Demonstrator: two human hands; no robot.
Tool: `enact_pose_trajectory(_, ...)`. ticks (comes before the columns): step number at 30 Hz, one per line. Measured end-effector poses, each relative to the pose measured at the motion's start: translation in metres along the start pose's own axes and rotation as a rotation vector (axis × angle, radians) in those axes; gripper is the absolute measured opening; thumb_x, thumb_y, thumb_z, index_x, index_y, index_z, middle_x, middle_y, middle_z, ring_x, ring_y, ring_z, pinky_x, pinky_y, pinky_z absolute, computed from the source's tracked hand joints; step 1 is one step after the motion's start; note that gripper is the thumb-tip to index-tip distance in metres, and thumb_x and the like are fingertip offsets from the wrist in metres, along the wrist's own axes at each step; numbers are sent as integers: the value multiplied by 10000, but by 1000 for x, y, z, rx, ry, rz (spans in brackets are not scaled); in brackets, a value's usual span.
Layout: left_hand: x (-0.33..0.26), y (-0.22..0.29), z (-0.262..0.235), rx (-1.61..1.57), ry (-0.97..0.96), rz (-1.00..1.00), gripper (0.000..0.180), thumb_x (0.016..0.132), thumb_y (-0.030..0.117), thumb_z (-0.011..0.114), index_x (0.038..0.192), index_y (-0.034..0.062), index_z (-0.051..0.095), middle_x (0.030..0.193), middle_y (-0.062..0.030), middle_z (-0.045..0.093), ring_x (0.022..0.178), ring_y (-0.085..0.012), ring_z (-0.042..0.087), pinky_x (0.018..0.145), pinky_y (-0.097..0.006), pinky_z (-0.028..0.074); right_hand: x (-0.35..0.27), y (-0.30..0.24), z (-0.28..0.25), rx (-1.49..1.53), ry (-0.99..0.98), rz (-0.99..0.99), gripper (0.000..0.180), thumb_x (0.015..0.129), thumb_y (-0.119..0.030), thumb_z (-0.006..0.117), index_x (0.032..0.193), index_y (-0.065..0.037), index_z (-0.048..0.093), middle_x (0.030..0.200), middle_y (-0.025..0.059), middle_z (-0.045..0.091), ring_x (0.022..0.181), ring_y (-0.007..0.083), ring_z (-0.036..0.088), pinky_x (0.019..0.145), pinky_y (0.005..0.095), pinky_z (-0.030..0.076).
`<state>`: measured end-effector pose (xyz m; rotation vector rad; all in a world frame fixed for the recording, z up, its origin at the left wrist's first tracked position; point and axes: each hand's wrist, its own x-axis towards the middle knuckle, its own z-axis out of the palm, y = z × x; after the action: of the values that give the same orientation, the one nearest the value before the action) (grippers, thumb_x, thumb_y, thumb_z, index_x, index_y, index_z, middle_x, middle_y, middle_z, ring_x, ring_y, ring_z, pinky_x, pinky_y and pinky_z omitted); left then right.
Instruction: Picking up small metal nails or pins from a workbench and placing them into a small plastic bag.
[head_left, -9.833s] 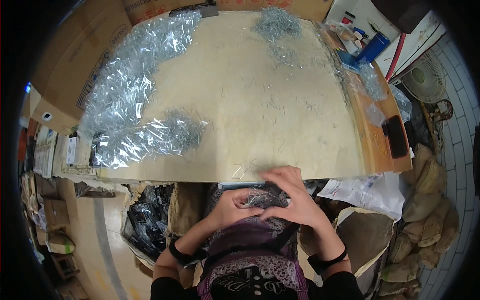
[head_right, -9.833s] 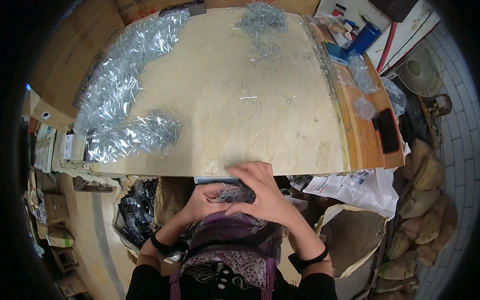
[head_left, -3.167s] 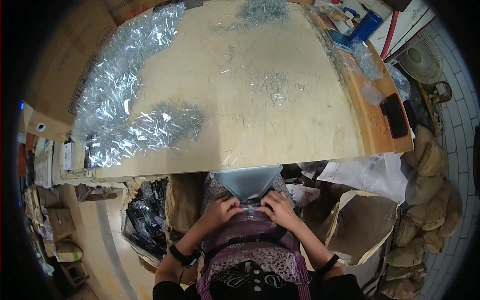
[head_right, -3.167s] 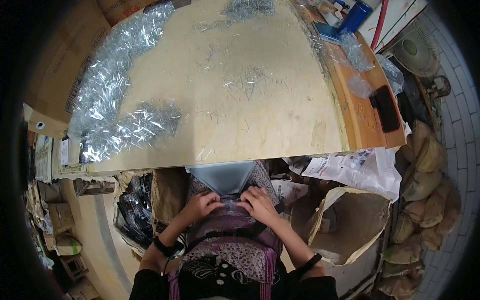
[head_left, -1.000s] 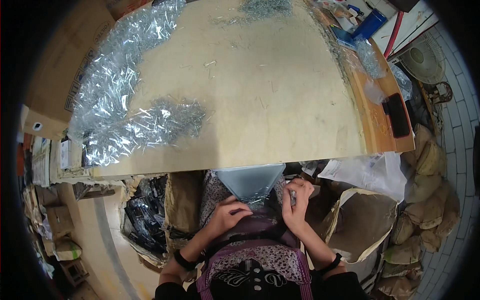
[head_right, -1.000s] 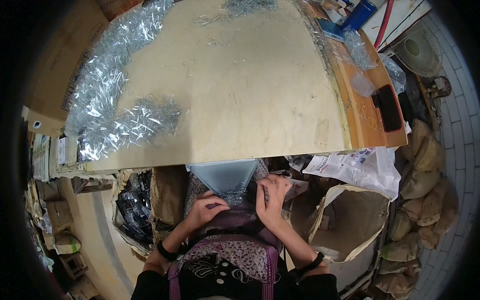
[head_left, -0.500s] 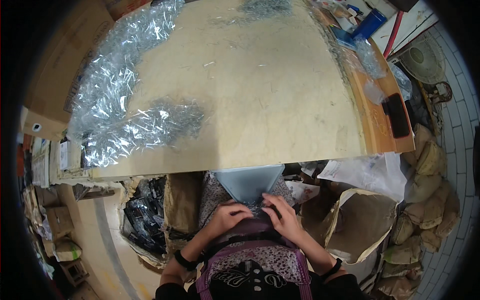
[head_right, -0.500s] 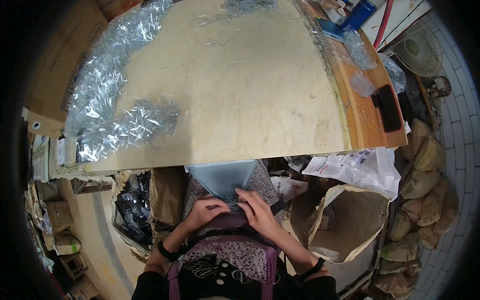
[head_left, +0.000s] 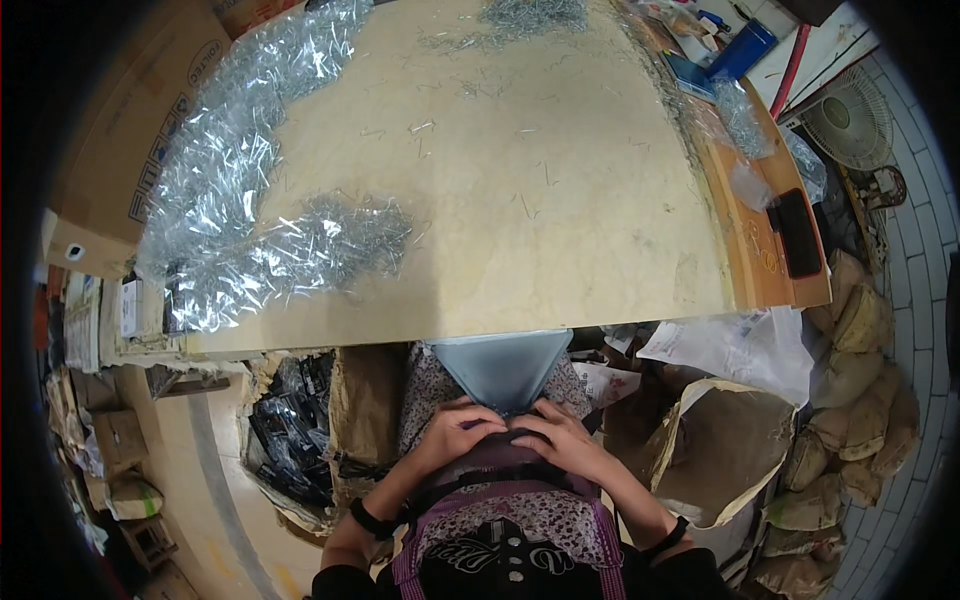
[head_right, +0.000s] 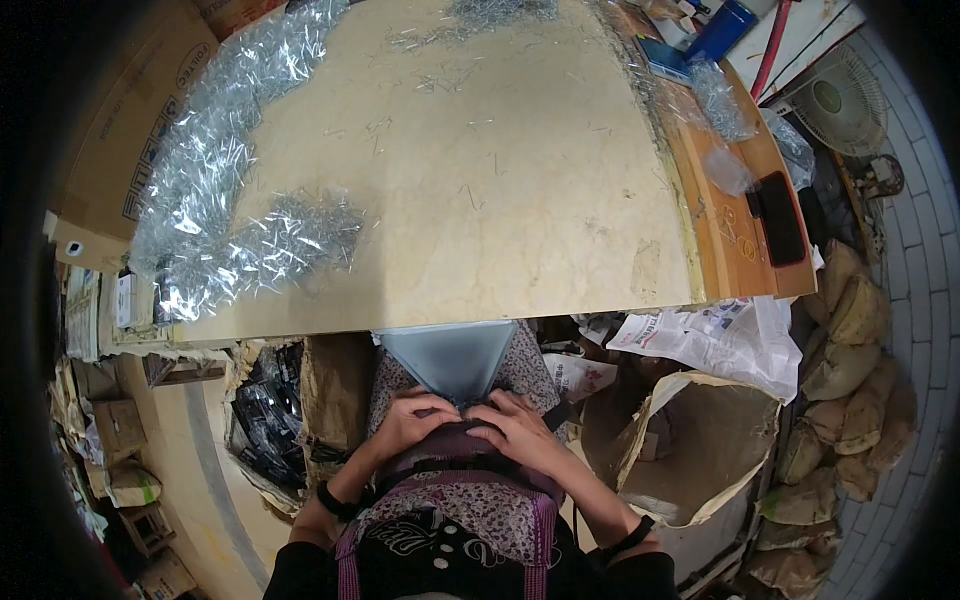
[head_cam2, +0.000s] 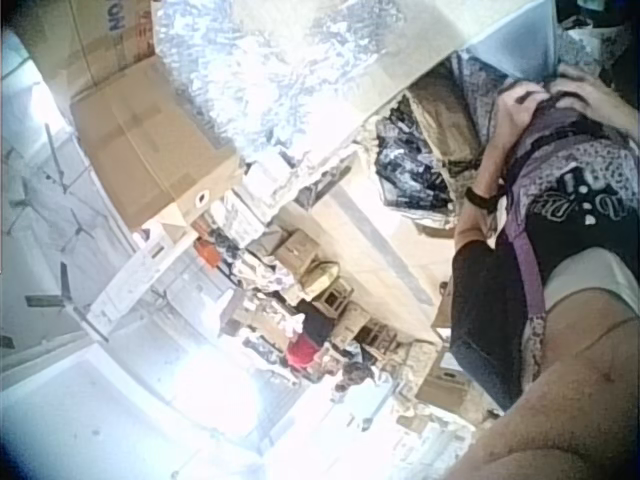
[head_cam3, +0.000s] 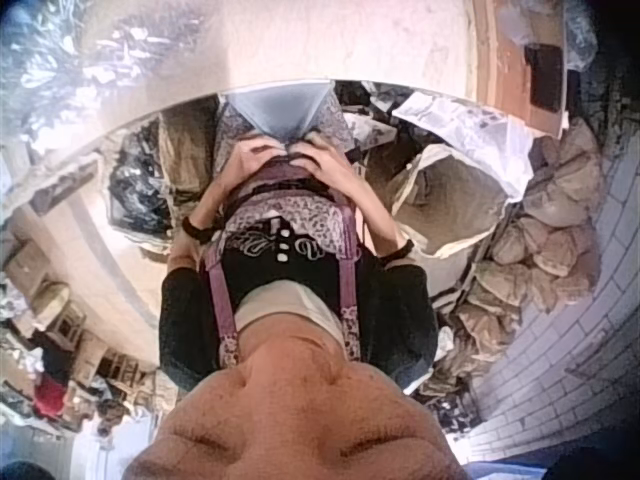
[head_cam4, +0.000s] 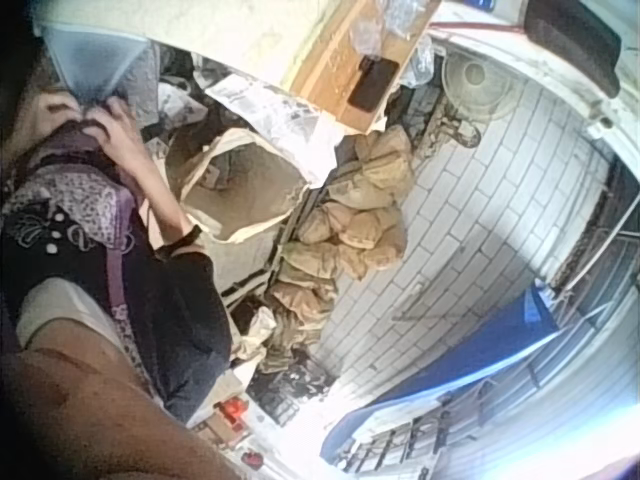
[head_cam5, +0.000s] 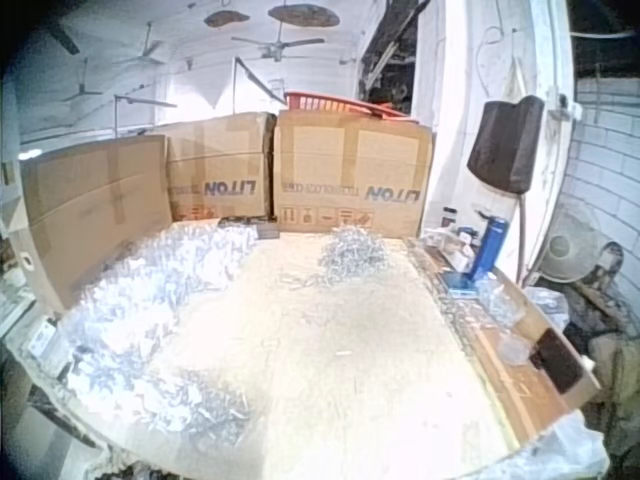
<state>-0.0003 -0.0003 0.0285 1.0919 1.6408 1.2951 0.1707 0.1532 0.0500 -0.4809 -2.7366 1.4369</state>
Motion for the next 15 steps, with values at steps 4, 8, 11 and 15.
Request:
enact_pose_trajectory(4, -2, 1, 0, -27, 8, -39, 76, 807, 62, 712, 877, 33, 722, 855, -75, 698, 823, -190, 616, 748, -299, 497, 10, -15, -9, 64, 74, 45, 377, 785, -196, 759, 1135, -124, 640, 1035, 126, 557, 1000, 315, 573, 845, 382, 479)
enact_pose_trajectory(8, -1, -1, 1, -36, -11, -10, 80, 798, 55, 720, 876, 42, 727, 854, -57, 702, 825, -180, 610, 754, -296, 494, 9, -2, -4, 106, -57, 5, 361, 796, -176, 745, 1137, -112, 643, 1019, 135, 567, 971, 331, 581, 809, 392, 490)
enact_pose_trajectory(11, 0, -3, -1, 6, -55, -29, 81, 806, 53, 719, 886, 41, 727, 879, -63, 704, 864, -175, 620, 778, -295, 497, 12, -6, -3, 119, -14, 79, 272, 828, -154, 705, 1091, -99, 664, 995, 119, 596, 947, 325, 605, 805, 383, 499)
enact_pose_trajectory(15, 0, -15, 1, -77, -205, -14, 91, 828, 51, 702, 913, 18, 714, 991, -105, 693, 956, -190, 638, 849, -306, 501, 14, 22, 16, 164, -134, -37, 195, 849, -112, 662, 1040, -81, 684, 988, 112, 633, 913, 314, 623, 803, 372, 506)
